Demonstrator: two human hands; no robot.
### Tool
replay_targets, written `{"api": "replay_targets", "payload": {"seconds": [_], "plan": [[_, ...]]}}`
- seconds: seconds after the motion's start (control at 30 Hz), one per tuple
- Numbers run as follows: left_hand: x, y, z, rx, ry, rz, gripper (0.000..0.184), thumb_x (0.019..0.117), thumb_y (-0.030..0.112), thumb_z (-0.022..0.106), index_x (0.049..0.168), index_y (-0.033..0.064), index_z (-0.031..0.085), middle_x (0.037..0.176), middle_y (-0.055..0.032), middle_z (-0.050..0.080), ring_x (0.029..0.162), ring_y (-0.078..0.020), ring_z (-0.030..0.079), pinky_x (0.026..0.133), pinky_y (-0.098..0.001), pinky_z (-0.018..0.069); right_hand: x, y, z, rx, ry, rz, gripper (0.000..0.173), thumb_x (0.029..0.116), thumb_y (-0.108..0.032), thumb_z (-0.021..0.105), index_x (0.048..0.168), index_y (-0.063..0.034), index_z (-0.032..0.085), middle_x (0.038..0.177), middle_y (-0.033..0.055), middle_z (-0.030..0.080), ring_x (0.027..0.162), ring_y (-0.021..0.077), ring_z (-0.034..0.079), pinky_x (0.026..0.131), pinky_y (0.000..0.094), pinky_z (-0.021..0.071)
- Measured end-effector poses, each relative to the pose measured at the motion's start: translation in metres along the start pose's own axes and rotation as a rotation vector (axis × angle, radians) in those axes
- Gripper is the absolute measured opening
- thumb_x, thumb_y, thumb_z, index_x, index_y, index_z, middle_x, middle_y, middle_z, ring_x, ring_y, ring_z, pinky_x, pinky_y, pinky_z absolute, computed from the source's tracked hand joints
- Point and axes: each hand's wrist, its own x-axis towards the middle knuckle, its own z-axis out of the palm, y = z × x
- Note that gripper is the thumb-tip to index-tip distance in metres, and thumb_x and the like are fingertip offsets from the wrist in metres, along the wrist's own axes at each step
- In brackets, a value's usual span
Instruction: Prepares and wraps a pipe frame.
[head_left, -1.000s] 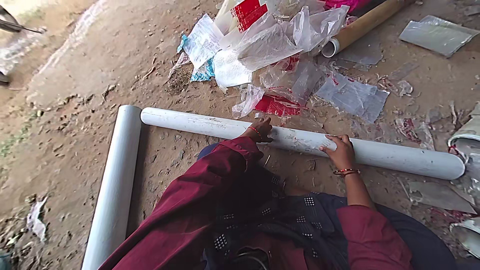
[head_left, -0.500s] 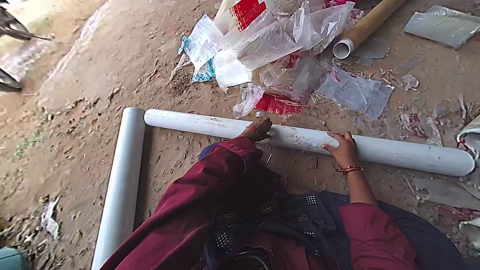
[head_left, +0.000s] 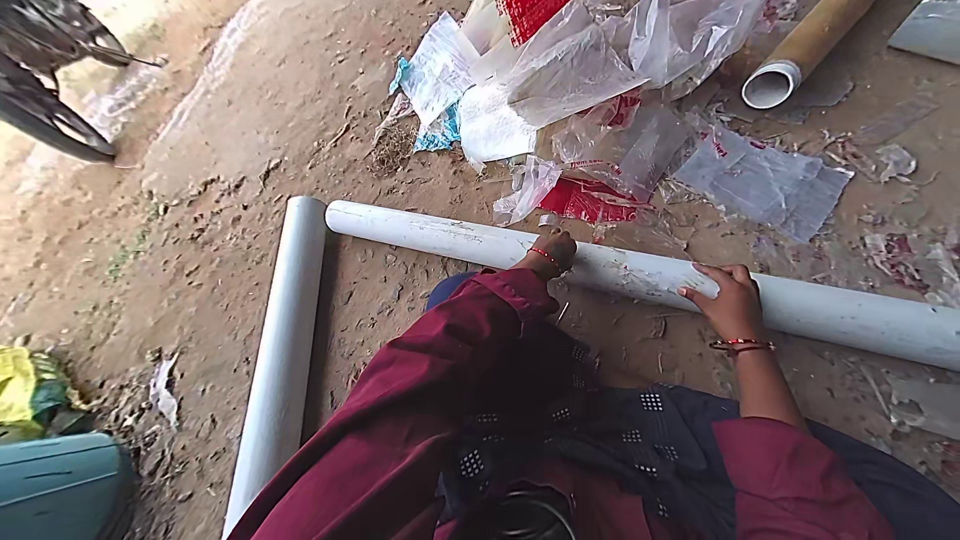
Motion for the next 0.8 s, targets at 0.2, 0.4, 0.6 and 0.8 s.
{"api": "replay_targets", "payload": {"seconds": [0.2,0.4,0.6,0.8], "plan": [[0.006,-0.035,-0.011,-0.033,0.102,-0.322,0.027,0.0955,-0.008,0.06,0.121,-0.0154,0.062,0.14,-0.032,0.054,0.133,-0.0476,0.052,0.103,-0.0599,0.0486,0.001,0.003,0.002,-0.002,0.01,-0.017,0.05,0.0869,-0.015,0.084,0.132,0.0001,0.068,0.138,0.0321,0.055,0.127,0.0512,0.052,0.108,0.0614,0.0398],[-0.058,-0.096,-0.065,-0.37,0.167,-0.71,0.043,0.1031,-0.001,0.052,0.145,-0.0115,0.048,0.151,-0.0356,0.046,0.145,-0.0484,0.042,0.119,-0.0585,0.033,-0.002,0.001,0.0,0.008,0.003,0.02,0.05,0.0829,-0.012,0.087,0.128,0.0006,0.069,0.138,0.0327,0.054,0.128,0.0506,0.051,0.108,0.0602,0.0402],[-0.035,-0.14,-0.025,-0.284,0.178,-0.864,0.034,0.1002,0.018,0.066,0.118,-0.0115,0.067,0.135,-0.0317,0.061,0.132,-0.0445,0.057,0.109,-0.0597,0.0449,0.0,-0.002,0.0,0.003,0.004,0.029,0.049,0.0871,-0.016,0.084,0.131,-0.0014,0.069,0.138,0.0306,0.056,0.129,0.0488,0.051,0.11,0.0581,0.0389],[-0.067,-0.069,-0.056,-0.243,0.078,-0.92,0.034,0.1046,0.011,0.056,0.125,-0.0162,0.06,0.143,-0.0344,0.054,0.139,-0.0434,0.052,0.113,-0.054,0.0408,-0.002,-0.004,-0.002,-0.001,-0.014,0.055,0.051,0.0863,-0.016,0.085,0.133,-0.0023,0.068,0.14,0.0299,0.054,0.129,0.0478,0.051,0.109,0.0574,0.0399]]}}
